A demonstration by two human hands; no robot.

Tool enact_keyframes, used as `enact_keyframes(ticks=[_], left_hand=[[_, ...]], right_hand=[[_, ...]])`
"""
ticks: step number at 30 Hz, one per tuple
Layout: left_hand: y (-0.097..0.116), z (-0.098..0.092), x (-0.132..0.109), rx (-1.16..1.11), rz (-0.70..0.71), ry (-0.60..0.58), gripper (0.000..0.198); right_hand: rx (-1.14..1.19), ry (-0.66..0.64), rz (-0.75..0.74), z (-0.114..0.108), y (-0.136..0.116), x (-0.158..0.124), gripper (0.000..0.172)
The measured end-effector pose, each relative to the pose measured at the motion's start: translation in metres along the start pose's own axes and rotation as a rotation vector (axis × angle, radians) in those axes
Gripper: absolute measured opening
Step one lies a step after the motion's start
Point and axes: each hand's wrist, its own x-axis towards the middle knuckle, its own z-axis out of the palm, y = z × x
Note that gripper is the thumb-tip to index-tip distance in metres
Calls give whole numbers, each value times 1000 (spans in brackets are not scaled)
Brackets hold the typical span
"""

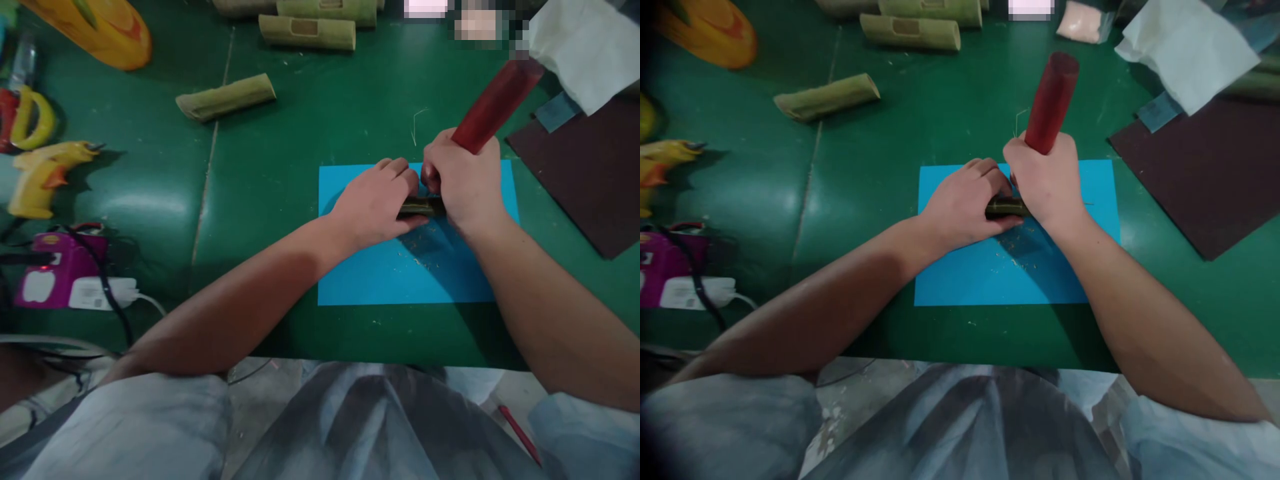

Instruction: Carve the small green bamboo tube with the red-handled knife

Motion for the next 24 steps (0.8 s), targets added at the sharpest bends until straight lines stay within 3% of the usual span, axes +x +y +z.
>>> enact_keyframes(ticks=[17, 20, 24], left_hand=[[-4, 9, 2, -109, 10, 86, 25], [-6, 9, 4, -107, -8, 59, 23], [-8, 7, 5, -125, -36, 3, 36]], right_hand=[[-82, -37, -51, -1, -6, -14, 55], [-38, -33, -42, 1, -5, -13, 57], [-15, 39, -50, 3, -3, -12, 60]])
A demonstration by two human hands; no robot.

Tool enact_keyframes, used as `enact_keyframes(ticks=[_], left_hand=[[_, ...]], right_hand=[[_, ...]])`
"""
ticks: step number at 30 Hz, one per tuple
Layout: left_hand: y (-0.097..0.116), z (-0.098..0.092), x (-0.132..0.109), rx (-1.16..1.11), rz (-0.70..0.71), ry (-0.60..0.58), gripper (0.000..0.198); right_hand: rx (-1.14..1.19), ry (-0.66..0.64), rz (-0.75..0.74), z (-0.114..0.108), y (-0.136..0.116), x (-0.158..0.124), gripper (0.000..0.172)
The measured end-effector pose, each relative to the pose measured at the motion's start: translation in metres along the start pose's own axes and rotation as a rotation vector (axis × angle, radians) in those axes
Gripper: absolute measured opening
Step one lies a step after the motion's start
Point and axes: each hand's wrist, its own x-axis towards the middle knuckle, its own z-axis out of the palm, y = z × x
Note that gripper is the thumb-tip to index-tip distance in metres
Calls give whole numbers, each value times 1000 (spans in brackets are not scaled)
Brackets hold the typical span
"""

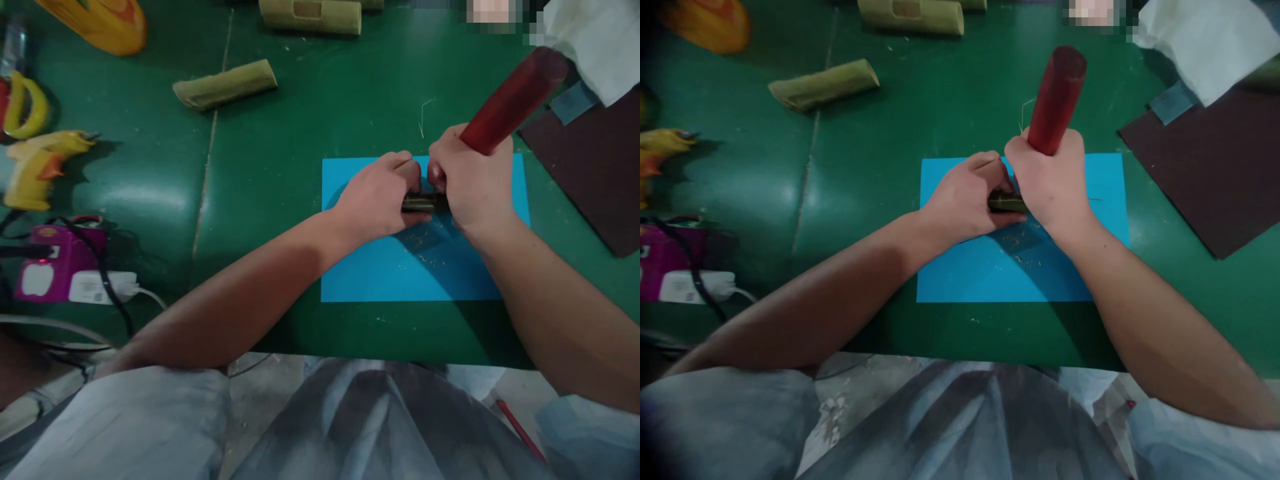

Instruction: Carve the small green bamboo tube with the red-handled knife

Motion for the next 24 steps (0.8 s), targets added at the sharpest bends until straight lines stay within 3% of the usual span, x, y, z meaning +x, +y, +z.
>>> enact_keyframes(ticks=[8, 13, 16, 18, 19, 20, 24], left_hand=[[-1, -3, 3, -7, 2, -66, 35], [1, -5, 3, -16, -28, -50, 27], [0, -5, 1, -20, -30, -41, 24], [-1, -4, -1, -18, -16, -32, 25], [-2, -4, -1, -18, -9, -26, 26], [-2, -3, -1, -17, -3, -19, 27], [-3, -1, -1, -4, 0, -2, 29]], right_hand=[[111, -42, -2, -5, 3, 0, 47], [174, 45, -99, -7, 2, -3, 45], [126, -21, -49, -7, 0, -4, 45], [133, 23, -72, -7, -1, -5, 46], [111, -38, -69, -7, -1, -5, 46], [118, 18, -83, -7, 0, -5, 46], [104, -12, -26, -7, 2, -4, 44]])
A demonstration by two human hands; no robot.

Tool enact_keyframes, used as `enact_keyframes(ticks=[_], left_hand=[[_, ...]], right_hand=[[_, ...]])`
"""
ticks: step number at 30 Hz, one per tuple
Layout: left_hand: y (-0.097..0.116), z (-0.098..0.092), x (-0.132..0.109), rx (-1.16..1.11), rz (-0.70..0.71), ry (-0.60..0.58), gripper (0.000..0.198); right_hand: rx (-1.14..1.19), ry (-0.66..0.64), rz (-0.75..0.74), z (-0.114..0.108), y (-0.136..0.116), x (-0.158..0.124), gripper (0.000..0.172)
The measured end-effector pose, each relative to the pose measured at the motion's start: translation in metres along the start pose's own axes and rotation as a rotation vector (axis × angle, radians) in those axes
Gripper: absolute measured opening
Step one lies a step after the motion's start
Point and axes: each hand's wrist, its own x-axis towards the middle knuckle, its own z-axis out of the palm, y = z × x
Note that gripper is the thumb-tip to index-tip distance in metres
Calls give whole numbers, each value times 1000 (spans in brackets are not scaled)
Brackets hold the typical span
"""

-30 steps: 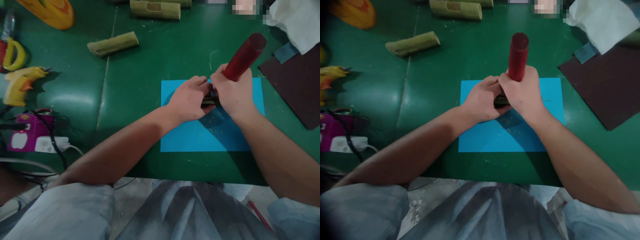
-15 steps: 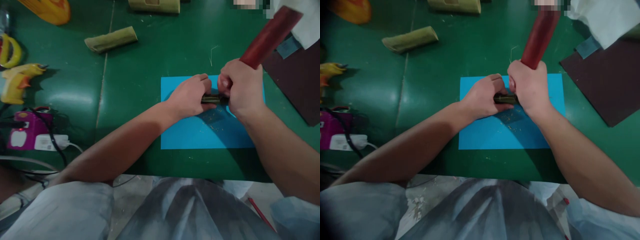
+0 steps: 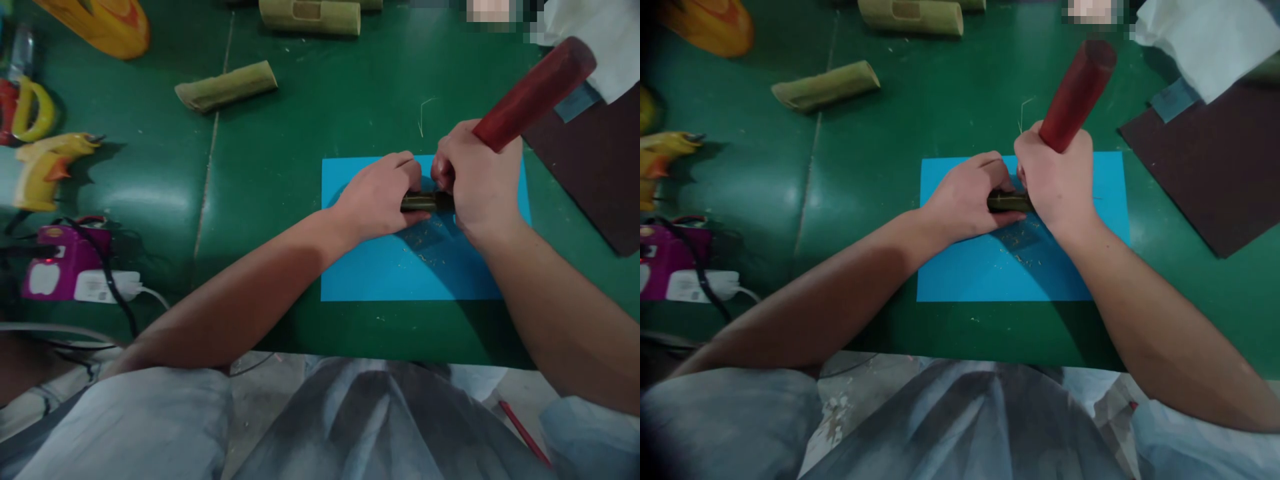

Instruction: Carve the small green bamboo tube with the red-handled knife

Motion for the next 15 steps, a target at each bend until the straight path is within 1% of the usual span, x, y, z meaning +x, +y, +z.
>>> enact_keyframes(ticks=[3, 6, 8, 10, 13, 15], left_hand=[[-1, 0, 1, -7, -18, -12, 34], [-1, -1, 2, -27, 1, -18, 31], [-1, -3, 3, -24, 9, -19, 28], [1, -5, 4, -10, -8, -33, 26], [5, -8, 4, 8, -52, -71, 27], [5, -8, 3, 11, -63, -73, 27]], right_hand=[[-31, -4, -5, 2, 0, 0, 48], [-49, 17, 9, 5, -2, 1, 52], [-24, 1, 50, 6, -3, 3, 50], [25, -28, 59, 5, -3, 4, 48], [102, -58, 25, 1, -2, 5, 46], [104, -34, -2, 0, 0, 6, 45]])
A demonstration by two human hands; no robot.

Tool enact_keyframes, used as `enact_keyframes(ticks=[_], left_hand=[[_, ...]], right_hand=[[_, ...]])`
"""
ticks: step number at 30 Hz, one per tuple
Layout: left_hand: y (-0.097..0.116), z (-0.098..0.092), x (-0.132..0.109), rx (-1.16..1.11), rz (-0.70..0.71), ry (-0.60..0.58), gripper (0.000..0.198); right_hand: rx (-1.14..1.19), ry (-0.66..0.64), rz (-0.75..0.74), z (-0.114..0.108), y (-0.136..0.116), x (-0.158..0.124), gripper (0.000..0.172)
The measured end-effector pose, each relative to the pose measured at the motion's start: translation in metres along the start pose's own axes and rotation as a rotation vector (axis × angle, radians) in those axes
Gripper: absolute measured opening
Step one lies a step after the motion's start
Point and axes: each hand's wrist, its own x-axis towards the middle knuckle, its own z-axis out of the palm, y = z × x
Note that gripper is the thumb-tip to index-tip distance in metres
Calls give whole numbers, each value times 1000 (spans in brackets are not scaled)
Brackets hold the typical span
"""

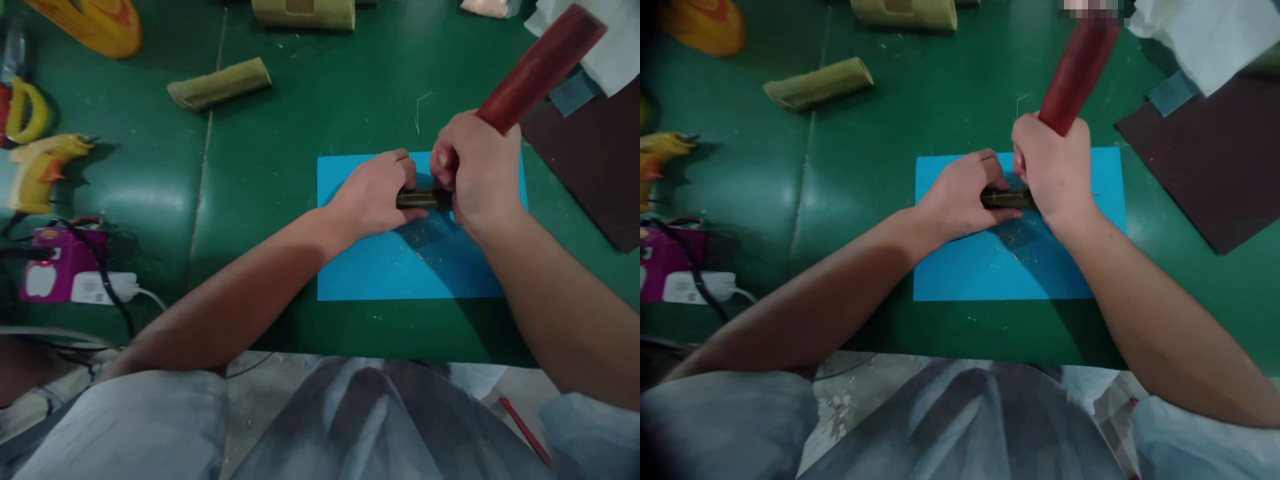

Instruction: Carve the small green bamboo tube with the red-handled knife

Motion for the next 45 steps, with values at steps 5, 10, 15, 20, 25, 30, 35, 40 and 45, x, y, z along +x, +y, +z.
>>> enact_keyframes(ticks=[5, 10, 15, 20, 25, 30, 35, 40, 45], left_hand=[[-4, 5, -2, -16, 32, 63, 28], [-4, 7, -2, -15, 44, 59, 28], [-2, 4, -1, -50, 43, 26, 31], [-3, 1, 1, -57, 27, 11, 23], [-2, 3, -1, -2, 25, 26, 26], [-1, 5, -4, 34, 45, 55, 28], [1, 3, -4, 54, 23, 40, 28], [3, 1, -4, 42, 17, 45, 26], [0, 4, -3, 38, 43, 62, 27]], right_hand=[[-98, 39, -14, 1, 0, -1, 45], [-140, 25, 16, 1, -1, -3, 46], [-173, 60, 27, 7, -2, -1, 45], [-68, -27, 113, 7, -4, 2, 46], [-19, 25, -23, 2, -1, -2, 45], [-126, 38, 34, 3, 0, -3, 58], [-123, 31, 16, 2, 0, -2, 49], [-81, 61, -14, 4, 1, -2, 46], [-124, 26, 53, 3, 1, 0, 55]])
